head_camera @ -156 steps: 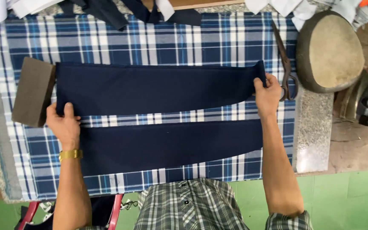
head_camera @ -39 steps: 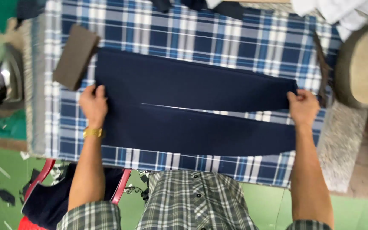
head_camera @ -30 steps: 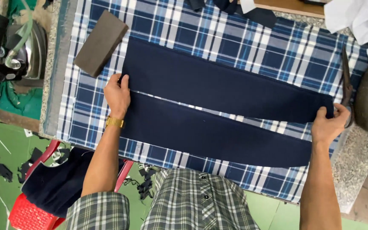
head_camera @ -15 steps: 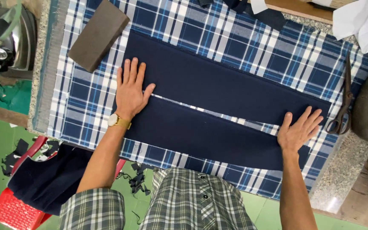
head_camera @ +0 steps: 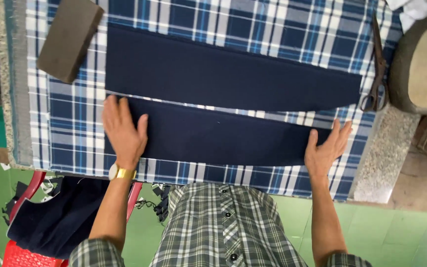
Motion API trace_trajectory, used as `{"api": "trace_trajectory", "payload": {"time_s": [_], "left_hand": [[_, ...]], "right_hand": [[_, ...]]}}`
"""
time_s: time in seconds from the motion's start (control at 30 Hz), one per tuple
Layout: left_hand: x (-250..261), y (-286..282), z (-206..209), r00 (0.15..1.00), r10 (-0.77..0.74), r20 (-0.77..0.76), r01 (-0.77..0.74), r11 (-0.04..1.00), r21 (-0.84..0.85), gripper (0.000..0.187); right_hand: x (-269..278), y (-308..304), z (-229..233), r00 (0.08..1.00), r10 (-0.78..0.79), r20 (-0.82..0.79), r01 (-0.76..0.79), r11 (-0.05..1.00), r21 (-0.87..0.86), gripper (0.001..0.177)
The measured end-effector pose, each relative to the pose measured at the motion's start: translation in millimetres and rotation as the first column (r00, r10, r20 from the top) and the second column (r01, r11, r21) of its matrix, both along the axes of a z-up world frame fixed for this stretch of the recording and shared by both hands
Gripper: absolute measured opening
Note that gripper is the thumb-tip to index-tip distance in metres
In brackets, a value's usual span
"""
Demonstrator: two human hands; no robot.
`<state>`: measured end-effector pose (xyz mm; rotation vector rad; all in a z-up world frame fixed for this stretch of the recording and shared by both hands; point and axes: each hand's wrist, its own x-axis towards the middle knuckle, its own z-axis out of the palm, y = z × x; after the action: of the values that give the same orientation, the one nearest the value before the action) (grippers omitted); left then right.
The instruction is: The person cuts a piece of dark blue fabric with scissors, then irons it on a plaid-covered table using a steam iron. They fold the fabric, place it on a red chair, and continue to handle and align additional fabric pieces on the table.
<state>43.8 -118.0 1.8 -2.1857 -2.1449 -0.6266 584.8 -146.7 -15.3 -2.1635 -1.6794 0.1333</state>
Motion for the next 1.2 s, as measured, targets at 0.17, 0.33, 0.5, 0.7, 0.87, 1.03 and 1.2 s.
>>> {"api": "trace_trajectory", "payload": {"time_s": [0.17,0.33,0.5,0.7,0.87,1.03,1.2], "left_hand": [[-26,-47,-23,0.970,0.233,-0.072,-0.238,0.968,-0.074,0.072],[-10,-44,-1,0.976,0.183,-0.122,-0.185,0.983,-0.011,0.049],[-10,-39,7,0.970,0.184,-0.157,-0.186,0.983,0.002,0.056],[-30,-40,-14,0.980,0.195,-0.032,-0.197,0.977,-0.081,0.045],[-46,-40,-31,0.973,0.205,0.107,-0.198,0.978,-0.070,0.033],[-44,-42,-25,0.902,0.397,0.171,-0.359,0.908,-0.215,0.039],[-18,-44,-1,0.779,0.569,0.263,-0.442,0.796,-0.413,0.028]], "right_hand": [[81,-73,-30,0.980,-0.185,0.075,0.182,0.982,0.051,0.072],[91,-116,-30,0.981,-0.187,0.056,0.178,0.974,0.138,0.060],[69,-118,-15,0.991,-0.121,0.051,0.108,0.971,0.212,0.044],[60,-117,-9,0.978,-0.187,-0.091,0.198,0.972,0.129,0.037],[66,-111,-11,0.989,-0.115,-0.096,0.127,0.982,0.137,0.023],[69,-98,-4,0.998,-0.005,-0.055,0.015,0.983,0.185,0.018],[68,-87,-7,0.990,0.012,-0.144,0.005,0.993,0.116,0.019]]}}
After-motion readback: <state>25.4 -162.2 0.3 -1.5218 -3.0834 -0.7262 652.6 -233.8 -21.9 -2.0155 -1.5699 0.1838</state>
